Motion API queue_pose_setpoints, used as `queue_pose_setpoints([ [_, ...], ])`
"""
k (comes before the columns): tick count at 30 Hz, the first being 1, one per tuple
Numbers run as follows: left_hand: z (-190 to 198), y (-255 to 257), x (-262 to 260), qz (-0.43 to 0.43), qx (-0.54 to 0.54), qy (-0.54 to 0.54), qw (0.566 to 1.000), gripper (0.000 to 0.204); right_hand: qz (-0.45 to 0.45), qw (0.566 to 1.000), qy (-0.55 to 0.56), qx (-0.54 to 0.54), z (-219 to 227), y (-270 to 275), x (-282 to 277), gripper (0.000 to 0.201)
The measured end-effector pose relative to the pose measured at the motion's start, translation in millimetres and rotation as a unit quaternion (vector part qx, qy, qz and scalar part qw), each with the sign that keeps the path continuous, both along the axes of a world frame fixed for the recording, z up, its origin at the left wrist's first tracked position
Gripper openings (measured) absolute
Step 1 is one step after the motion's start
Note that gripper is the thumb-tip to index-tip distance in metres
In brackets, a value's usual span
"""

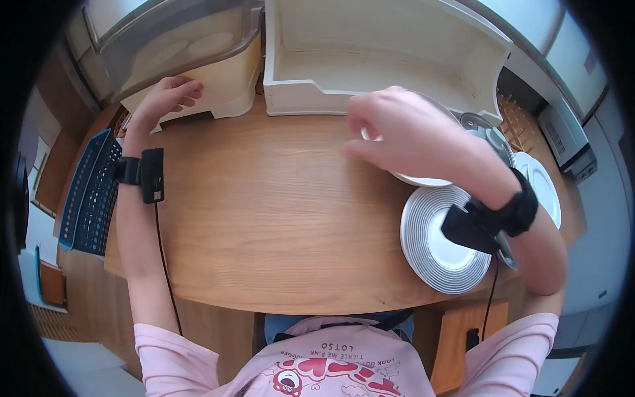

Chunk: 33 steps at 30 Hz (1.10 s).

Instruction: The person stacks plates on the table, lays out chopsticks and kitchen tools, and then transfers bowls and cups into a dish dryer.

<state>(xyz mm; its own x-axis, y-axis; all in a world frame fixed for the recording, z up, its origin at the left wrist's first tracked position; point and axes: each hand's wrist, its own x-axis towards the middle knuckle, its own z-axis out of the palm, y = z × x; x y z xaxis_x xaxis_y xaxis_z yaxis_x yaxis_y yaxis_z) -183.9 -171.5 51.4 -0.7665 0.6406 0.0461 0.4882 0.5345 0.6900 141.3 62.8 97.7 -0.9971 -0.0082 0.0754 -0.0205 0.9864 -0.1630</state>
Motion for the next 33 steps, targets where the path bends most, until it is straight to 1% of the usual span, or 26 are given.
queue_pose_setpoints([
  [1,-1.9,0.2,-0.1,0.010,-0.006,0.004,1.000,0.046,0.004,1.000,-0.001,0.002,-6.5,-5.9,-10.3,0.030],
  [3,-7.2,1.3,-3.8,0.024,-0.009,0.007,1.000,0.043,0.084,0.994,-0.021,0.062,-23.3,-17.4,-32.5,0.031],
  [4,-11.0,2.4,-8.0,0.011,-0.007,0.003,1.000,0.042,0.089,0.994,-0.021,0.064,-28.1,-27.0,-42.9,0.031],
  [5,-14.2,2.1,-12.3,-0.001,-0.004,0.000,1.000,0.040,0.109,0.988,-0.074,0.079,-32.8,-37.9,-53.6,0.033],
  [6,-15.8,1.3,-13.0,0.006,-0.003,0.000,1.000,0.040,0.130,0.979,-0.126,0.093,-38.1,-49.4,-64.6,0.035],
  [8,-17.6,1.1,-10.2,0.001,-0.012,0.002,1.000,0.040,0.182,0.958,-0.165,0.144,-51.0,-72.0,-88.1,0.038],
  [9,-18.8,1.0,-10.5,0.011,-0.012,0.002,1.000,0.040,0.210,0.961,-0.116,0.138,-62.8,-79.0,-98.4,0.040],
  [10,-19.7,0.9,-11.6,0.000,-0.024,0.001,1.000,0.039,0.238,0.960,-0.066,0.131,-71.8,-87.4,-108.0,0.042],
  [11,-20.4,-0.3,-12.5,-0.012,-0.036,-0.001,0.999,0.039,0.247,0.958,-0.064,0.131,-79.9,-95.2,-118.3,0.042],
  [13,-20.2,-2.3,-12.9,-0.003,-0.048,0.004,0.999,0.039,0.257,0.959,-0.020,0.120,-89.1,-113.0,-135.4,0.045],
  [14,-20.4,-3.0,-13.0,-0.004,-0.059,0.008,0.998,0.039,0.263,0.957,-0.020,0.119,-93.5,-120.4,-142.8,0.045],
  [17,-24.7,-6.7,-17.2,-0.012,-0.051,-0.003,0.999,0.040,0.261,0.961,-0.023,0.089,-109.0,-137.1,-162.0,0.048],
  [18,-24.9,-7.7,-17.3,-0.007,-0.051,-0.005,0.999,0.040,0.246,0.966,-0.013,0.072,-113.7,-141.9,-166.0,0.050],
  [19,-24.5,-8.6,-17.6,-0.002,-0.075,-0.001,0.997,0.039,0.231,0.971,-0.003,0.056,-117.9,-146.0,-169.4,0.052],
  [20,-23.7,-9.7,-17.5,0.003,-0.099,0.003,0.995,0.039,0.235,0.970,-0.004,0.056,-121.0,-148.6,-173.6,0.052],
  [21,-25.7,-10.8,-21.7,0.007,-0.098,0.001,0.995,0.039,0.225,0.973,0.013,0.042,-123.9,-150.2,-179.6,0.053],
  [23,-29.9,-13.8,-29.5,0.045,-0.102,-0.010,0.994,0.036,0.221,0.974,0.028,0.029,-129.5,-153.7,-191.1,0.054],
  [25,-25.5,-22.3,-29.7,0.064,-0.110,-0.010,0.992,0.034,0.187,0.980,0.062,0.005,-137.3,-156.7,-204.5,0.051],
  [26,-22.5,-28.1,-30.0,0.077,-0.118,-0.008,0.990,0.033,0.195,0.979,0.063,0.004,-141.5,-158.6,-210.3,0.051],
  [27,-24.9,-33.4,-36.7,0.085,-0.120,-0.009,0.989,0.033,0.176,0.981,0.082,-0.011,-145.2,-160.2,-214.7,0.052],
  [28,-27.7,-38.6,-43.4,0.098,-0.107,-0.008,0.989,0.031,0.157,0.982,0.100,-0.027,-149.1,-162.1,-219.0,0.054],
  [29,-30.8,-45.3,-50.0,0.110,-0.094,-0.008,0.989,0.029,0.164,0.981,0.101,-0.030,-153.4,-163.8,-223.1,0.054],
  [30,-31.5,-52.4,-53.1,0.116,-0.097,-0.007,0.988,0.029,0.148,0.982,0.115,-0.037,-154.9,-165.4,-225.4,0.054],
  [31,-32.3,-59.2,-56.2,0.140,-0.054,-0.008,0.989,0.029,0.131,0.982,0.129,-0.043,-156.5,-166.0,-227.8,0.055],
  [32,-32.8,-65.6,-59.5,0.162,-0.011,-0.007,0.987,0.029,0.135,0.981,0.131,-0.046,-157.9,-165.4,-230.4,0.055],
  [33,-34.4,-72.0,-65.0,0.166,-0.013,-0.006,0.986,0.029,0.135,0.981,0.127,-0.056,-157.8,-164.6,-231.3,0.055],
])
